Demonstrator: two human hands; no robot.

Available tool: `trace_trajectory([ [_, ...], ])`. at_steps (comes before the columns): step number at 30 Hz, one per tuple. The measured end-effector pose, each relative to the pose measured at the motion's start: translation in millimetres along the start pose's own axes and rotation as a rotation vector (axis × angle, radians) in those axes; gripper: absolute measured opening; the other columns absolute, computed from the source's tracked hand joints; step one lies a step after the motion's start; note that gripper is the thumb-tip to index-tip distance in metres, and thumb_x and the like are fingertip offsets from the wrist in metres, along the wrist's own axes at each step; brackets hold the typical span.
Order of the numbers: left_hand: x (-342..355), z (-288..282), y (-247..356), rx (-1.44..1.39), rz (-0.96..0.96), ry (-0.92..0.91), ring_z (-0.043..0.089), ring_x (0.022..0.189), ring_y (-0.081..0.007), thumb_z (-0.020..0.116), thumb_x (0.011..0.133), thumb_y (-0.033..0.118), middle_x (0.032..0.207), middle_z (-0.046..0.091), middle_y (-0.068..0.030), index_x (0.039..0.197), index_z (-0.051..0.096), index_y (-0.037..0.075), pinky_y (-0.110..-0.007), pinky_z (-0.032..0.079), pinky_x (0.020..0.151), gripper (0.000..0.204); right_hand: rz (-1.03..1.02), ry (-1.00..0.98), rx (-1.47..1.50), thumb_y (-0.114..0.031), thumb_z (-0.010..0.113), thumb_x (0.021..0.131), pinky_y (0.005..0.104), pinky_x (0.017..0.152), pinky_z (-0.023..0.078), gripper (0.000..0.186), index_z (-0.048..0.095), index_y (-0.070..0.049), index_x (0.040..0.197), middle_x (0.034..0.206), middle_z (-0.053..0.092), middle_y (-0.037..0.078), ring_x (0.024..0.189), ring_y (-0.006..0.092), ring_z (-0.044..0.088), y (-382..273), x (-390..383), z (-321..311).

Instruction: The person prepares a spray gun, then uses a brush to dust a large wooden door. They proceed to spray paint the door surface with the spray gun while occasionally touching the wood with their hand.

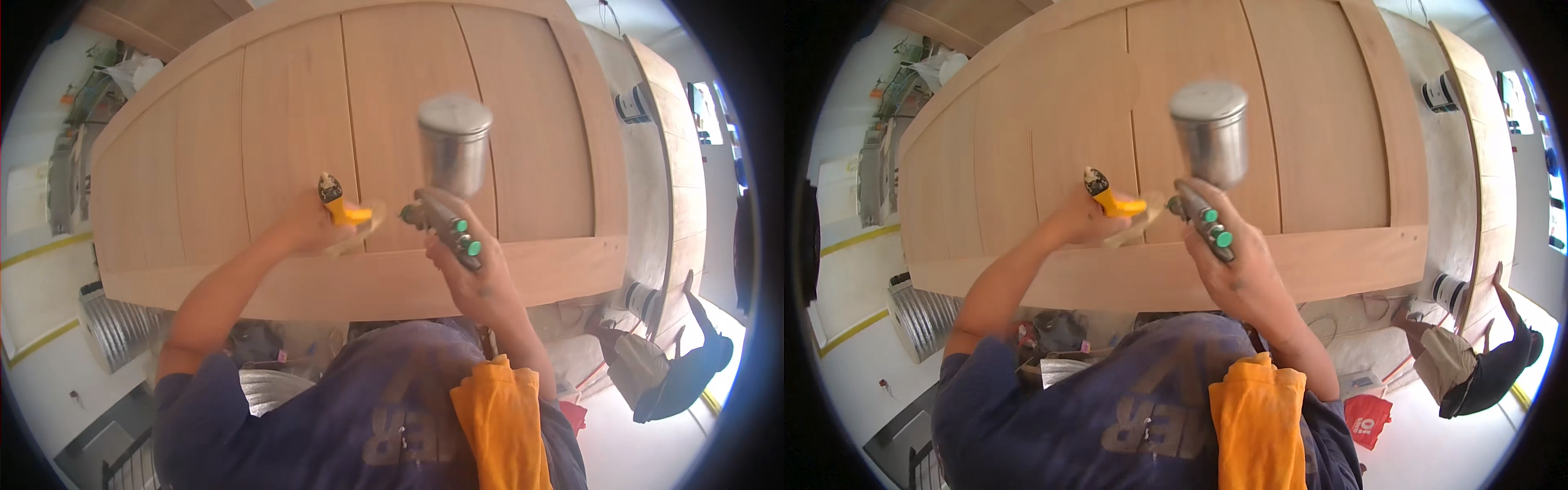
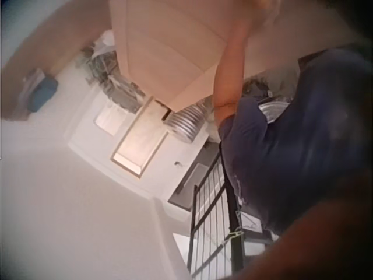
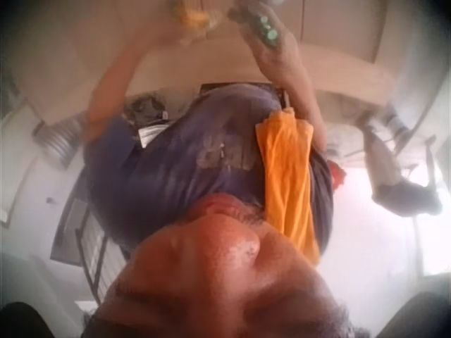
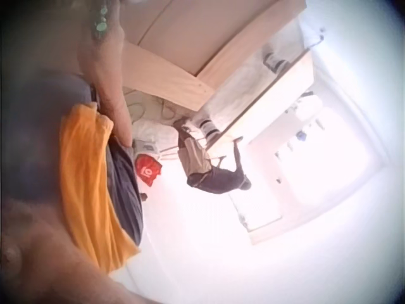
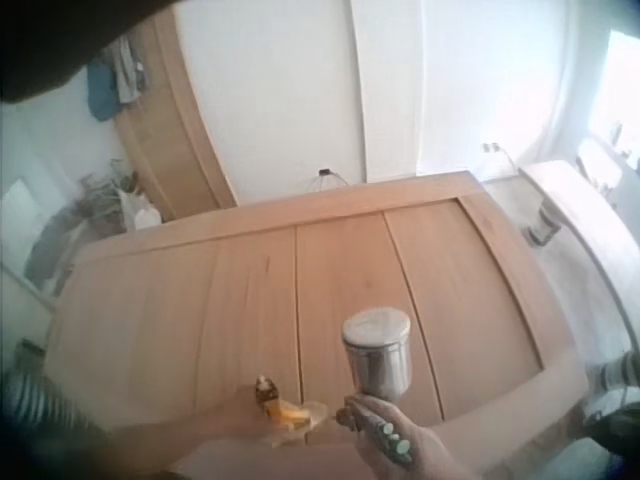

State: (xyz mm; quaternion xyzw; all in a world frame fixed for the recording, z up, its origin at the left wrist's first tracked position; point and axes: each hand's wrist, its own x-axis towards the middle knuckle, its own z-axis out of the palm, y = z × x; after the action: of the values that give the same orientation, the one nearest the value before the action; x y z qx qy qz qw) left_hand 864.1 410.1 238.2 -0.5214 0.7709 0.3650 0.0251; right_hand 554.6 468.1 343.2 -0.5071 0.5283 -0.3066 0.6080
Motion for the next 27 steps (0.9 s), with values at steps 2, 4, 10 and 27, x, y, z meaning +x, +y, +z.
trace_trajectory([
  [2, 4.4, -46.5, 30.6, -0.583, -0.14, 0.01, 0.075, 0.106, -0.0241, 0.086, 0.087, 0.027, 0.118, 0.08, -0.0107, 0.13, 0.077, 0.01, -0.037, 0.059, 0.09, 0.047, -0.066, -0.026, -0.053, -0.01, 0.062, 0.104, 0.0418, 0.091, 0.055, 0.048, 0.053, -0.007, 0.151, 0.117, 0.074, 0.023, 0.103, 0.0404, 0.073, 1.0, -2.4, 3.0],
  [4, 10.0, -52.0, 29.1, -0.765, -0.196, -0.009, 0.073, 0.111, -0.0228, 0.088, 0.086, 0.029, 0.12, 0.079, -0.0102, 0.131, 0.077, 0.009, -0.037, 0.058, 0.095, 0.051, -0.133, -0.072, -0.078, -0.01, 0.062, 0.104, 0.0444, 0.091, 0.055, 0.048, 0.052, -0.007, 0.15, 0.117, 0.073, 0.025, 0.106, 0.047, 0.071, 0.5, -9.9, 7.9],
  [10, -17.5, -27.4, -20.8, -0.236, 0.029, -0.297, 0.072, 0.11, -0.0174, 0.087, 0.088, 0.027, 0.118, 0.079, -0.0087, 0.133, 0.075, 0.007, -0.034, 0.056, 0.097, 0.051, -0.191, -0.073, -0.088, -0.009, 0.062, 0.103, 0.0452, 0.091, 0.054, 0.048, 0.053, -0.007, 0.15, 0.116, 0.073, 0.026, 0.107, 0.0476, 0.07, 12.3, -22.8, 8.9],
  [27, 150.2, -102.6, 45.7, -0.232, 0.254, 0.049, 0.07, 0.11, -0.0163, 0.084, 0.093, 0.032, 0.123, 0.078, -0.003, 0.14, 0.073, 0.016, -0.033, 0.055, 0.096, 0.051, -0.108, 0.261, -0.004, -0.008, 0.061, 0.105, 0.031, 0.09, 0.052, 0.05, 0.052, -0.006, 0.154, 0.119, 0.073, 0.012, 0.096, 0.0147, 0.064, 16.3, -58.3, -30.4],
])
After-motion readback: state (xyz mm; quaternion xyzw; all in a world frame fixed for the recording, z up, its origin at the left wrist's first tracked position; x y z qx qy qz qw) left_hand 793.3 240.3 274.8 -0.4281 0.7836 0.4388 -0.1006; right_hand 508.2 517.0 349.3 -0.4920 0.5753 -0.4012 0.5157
